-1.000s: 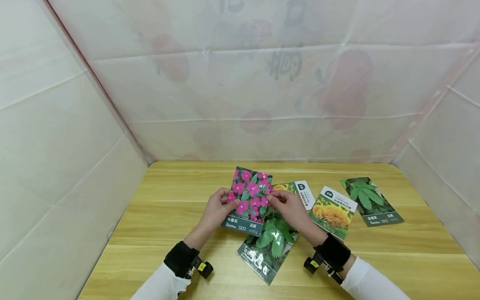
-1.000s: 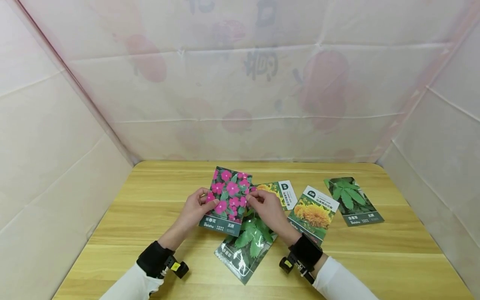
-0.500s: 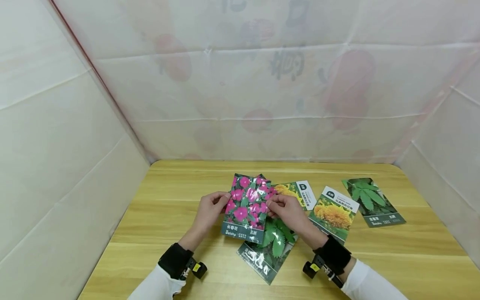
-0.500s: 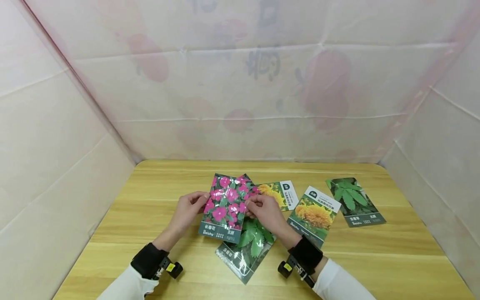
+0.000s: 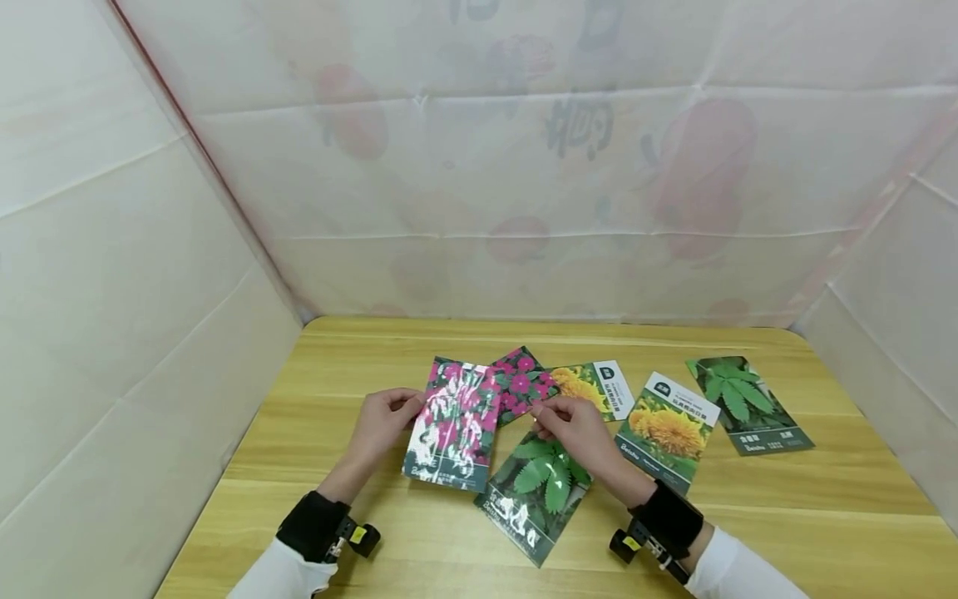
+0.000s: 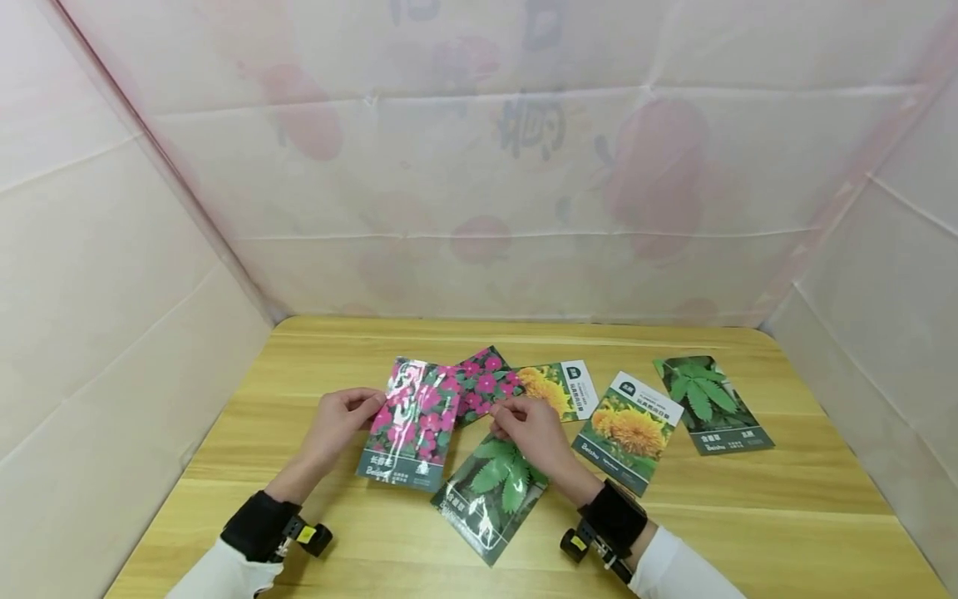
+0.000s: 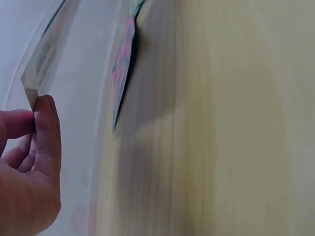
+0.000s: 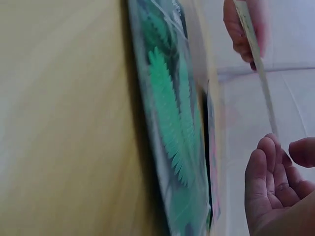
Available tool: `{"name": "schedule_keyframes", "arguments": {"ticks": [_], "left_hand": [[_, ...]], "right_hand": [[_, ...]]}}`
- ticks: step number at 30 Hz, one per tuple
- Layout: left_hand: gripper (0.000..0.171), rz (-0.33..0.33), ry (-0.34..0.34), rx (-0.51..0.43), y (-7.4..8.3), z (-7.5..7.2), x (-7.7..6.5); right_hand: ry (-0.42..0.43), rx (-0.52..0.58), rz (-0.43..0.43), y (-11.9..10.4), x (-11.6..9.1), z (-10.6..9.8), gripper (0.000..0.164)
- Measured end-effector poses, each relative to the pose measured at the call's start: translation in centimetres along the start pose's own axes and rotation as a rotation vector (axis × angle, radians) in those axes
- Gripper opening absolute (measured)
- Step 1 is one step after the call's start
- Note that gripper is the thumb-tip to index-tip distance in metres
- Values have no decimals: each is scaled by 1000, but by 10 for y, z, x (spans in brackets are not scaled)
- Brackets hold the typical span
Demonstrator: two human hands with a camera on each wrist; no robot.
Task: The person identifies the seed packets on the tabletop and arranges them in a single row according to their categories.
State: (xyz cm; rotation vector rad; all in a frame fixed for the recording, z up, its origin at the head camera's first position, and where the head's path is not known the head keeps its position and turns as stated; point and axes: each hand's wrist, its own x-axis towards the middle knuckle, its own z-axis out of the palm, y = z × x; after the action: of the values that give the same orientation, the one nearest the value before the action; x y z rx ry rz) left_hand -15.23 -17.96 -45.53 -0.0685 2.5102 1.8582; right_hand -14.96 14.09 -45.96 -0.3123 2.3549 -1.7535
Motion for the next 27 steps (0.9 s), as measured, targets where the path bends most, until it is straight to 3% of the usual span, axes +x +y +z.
{"name": "schedule_keyframes", "arguments": {"ticks": [6,12,19,27], "left_hand": [[26,-46,22,68,-12,-35,-1],[29,-82,40,153,-19,-57,-4],[29,-104,74,283,-26,-71,-7],[23,-32,60,486,-34,-80,-3]], "right_hand": [[28,28,25,6,-8,-10,30],[50,-26,33,10,-12,-17,29],[71,-64,35,13,-14,-19,27],[64,-191,-33,19,-20,-17,27]]}}
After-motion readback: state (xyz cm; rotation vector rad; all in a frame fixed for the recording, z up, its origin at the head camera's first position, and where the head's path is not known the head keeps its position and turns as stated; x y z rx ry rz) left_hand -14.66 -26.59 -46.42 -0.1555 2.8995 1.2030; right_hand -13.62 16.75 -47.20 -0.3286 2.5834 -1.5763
